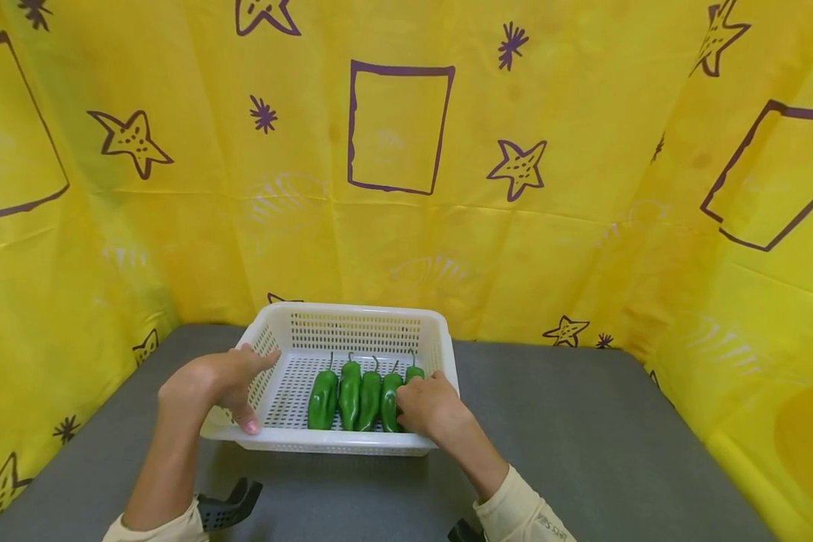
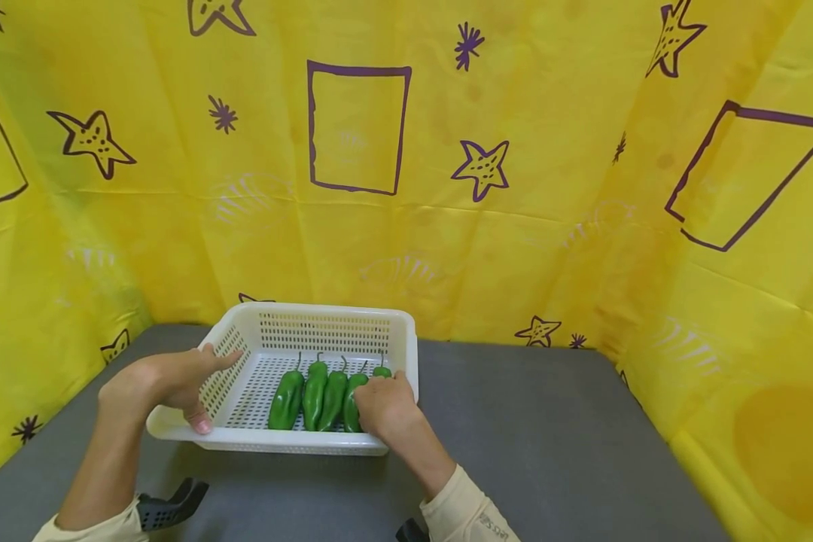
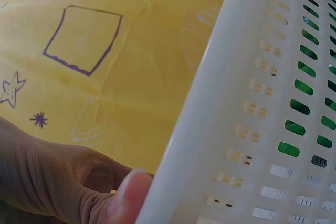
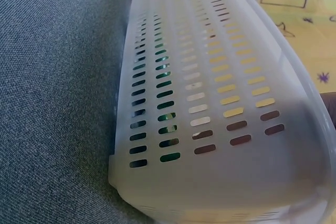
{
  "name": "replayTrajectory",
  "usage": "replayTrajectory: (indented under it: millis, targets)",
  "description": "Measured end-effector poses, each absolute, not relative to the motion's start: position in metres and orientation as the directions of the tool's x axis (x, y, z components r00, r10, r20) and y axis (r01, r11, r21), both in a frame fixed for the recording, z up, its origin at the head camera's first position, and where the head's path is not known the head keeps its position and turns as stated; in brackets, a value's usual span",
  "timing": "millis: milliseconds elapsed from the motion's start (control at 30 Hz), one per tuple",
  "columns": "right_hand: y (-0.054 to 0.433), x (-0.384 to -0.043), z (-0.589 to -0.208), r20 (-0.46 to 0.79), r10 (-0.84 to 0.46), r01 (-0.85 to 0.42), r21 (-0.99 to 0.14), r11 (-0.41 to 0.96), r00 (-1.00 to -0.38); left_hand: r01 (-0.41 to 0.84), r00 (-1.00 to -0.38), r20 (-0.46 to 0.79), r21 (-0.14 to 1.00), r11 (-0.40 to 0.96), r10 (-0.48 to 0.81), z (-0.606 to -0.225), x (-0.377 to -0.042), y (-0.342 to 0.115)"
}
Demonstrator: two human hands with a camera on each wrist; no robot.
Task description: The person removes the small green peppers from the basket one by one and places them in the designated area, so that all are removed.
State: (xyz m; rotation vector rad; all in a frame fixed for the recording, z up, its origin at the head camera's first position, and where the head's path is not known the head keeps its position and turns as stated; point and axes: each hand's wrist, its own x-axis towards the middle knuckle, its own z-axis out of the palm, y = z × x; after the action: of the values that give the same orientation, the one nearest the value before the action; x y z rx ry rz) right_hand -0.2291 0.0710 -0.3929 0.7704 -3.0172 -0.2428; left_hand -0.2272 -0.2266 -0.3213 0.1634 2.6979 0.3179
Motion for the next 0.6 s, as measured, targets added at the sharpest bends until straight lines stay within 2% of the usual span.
replayTrajectory:
  millis: [133,400,600]
  targets:
    - [0.0703,-0.2283,-0.3944,0.026,-0.478,-0.47,0.138,0.872,-0.878,0.076,-0.905,-0.39,0.248,0.966,0.171,-0.3225,-0.2274,-0.2274]
    - [0.0681,-0.2276,-0.3997,0.266,-0.454,-0.387,0.269,0.882,-0.85,0.105,-0.908,-0.372,0.24,0.965,0.191,-0.3228,-0.2279,-0.2285]
    - [0.0675,-0.2292,-0.3976,0.356,-0.396,-0.359,0.168,0.918,-0.846,0.113,-0.909,-0.368,0.238,0.965,0.198,-0.3225,-0.2272,-0.2279]
